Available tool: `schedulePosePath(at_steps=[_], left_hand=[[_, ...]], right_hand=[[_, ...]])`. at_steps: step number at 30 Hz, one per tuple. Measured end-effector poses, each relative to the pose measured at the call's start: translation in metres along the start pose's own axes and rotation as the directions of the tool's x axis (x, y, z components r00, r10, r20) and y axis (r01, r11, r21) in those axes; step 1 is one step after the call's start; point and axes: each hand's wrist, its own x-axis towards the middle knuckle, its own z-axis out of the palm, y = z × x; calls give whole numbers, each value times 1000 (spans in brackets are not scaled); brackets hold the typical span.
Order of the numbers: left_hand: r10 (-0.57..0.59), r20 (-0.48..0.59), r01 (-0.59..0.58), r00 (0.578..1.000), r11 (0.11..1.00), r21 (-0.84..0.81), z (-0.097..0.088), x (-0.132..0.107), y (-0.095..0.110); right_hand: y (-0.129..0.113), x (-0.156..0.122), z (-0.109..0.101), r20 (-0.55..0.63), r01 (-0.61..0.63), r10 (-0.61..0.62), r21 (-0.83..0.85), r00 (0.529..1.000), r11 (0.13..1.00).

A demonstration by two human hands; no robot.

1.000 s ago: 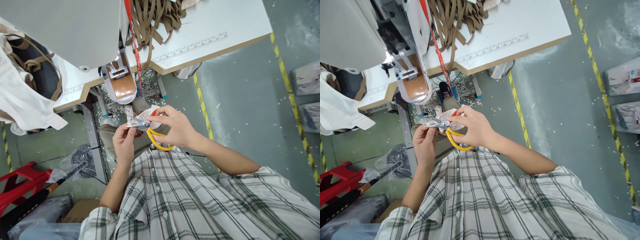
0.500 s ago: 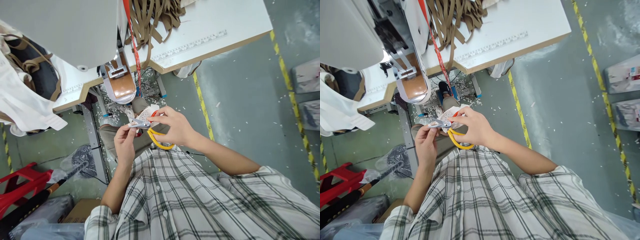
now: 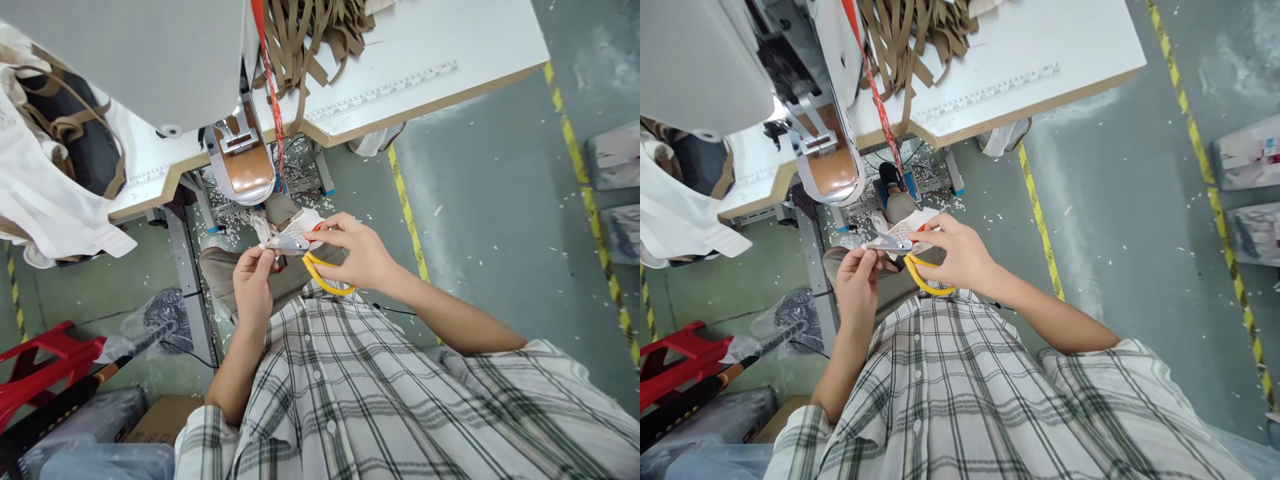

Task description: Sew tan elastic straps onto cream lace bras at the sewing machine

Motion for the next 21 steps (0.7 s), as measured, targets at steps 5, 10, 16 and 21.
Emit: schedulePosePath(at_steps=[5,10,16,21], left_hand=[[-72,-48,67,996,993,-97,-5,6,7],[-92,-7,91,996,991,-94,-6,4,9],[-67,35,64,997,995,82,-16,8,11],[127,221,-255,967,489,834,-47,19,29]], right_hand=[[16,5,-18,-114,-124,124,5,986,992],[17,9,-25,-83,-110,105,-58,991,992],[25,22,-39,-100,-140,127,-144,987,980],[57,90,-84,-250,-205,130,-305,960,930]])
